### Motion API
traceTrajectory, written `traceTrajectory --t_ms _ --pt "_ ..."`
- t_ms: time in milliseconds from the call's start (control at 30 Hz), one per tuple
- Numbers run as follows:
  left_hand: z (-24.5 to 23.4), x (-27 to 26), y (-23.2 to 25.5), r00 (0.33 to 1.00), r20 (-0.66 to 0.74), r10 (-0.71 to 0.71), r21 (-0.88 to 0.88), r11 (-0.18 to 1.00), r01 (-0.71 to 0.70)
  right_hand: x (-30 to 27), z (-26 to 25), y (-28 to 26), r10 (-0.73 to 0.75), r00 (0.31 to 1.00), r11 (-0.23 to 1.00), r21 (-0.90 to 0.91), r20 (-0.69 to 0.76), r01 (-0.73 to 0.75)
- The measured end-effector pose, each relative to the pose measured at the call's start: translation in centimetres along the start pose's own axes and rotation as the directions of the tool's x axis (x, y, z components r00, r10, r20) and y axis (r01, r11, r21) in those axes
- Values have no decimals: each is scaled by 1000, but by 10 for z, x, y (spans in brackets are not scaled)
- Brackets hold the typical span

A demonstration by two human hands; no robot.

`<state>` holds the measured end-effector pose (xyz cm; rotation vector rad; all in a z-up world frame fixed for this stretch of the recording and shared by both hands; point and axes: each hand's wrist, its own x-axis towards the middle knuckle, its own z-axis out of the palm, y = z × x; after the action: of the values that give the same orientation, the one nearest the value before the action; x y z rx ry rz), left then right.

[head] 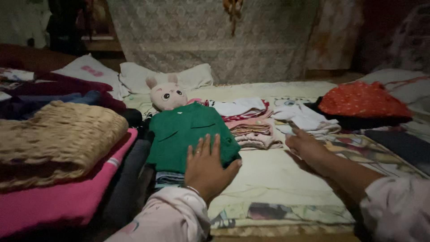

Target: The person folds different pieces of clothing one at a time on a surface, smoothing the fabric with their hands and stacking them on top of other folded items.

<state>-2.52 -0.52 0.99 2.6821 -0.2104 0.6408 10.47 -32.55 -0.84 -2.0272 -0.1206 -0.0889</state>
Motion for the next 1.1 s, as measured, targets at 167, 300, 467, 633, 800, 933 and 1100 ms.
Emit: traceTrajectory --t_ms 167,300,467,633,800,933,1100 --pt "-11 -25 -7 990 137 -30 131 991 12 -65 20 -14 16 996 901 430 88 -52" --pt "-24 -49 -9 983 167 -76 98 993 60 -109 36 -50 196 974 939 265 111 -219" --pt "-40 -63 -15 969 233 -80 101 993 57 -126 51 -59 143 975 982 -146 171 -119" --pt "-47 -74 -23 972 228 -50 58 998 37 -101 56 -50 -89 987 640 -752 130 157" --pt "-46 -74 -23 984 172 -41 31 999 36 -102 61 -47 -107 990 631 -764 90 138" --pt "-42 -74 -28 989 148 -11 48 999 4 -114 64 -46 -190 980 677 -716 54 171" --pt "-39 -73 -27 994 112 -16 24 1000 14 -122 64 -66 -150 987 678 -721 54 142"
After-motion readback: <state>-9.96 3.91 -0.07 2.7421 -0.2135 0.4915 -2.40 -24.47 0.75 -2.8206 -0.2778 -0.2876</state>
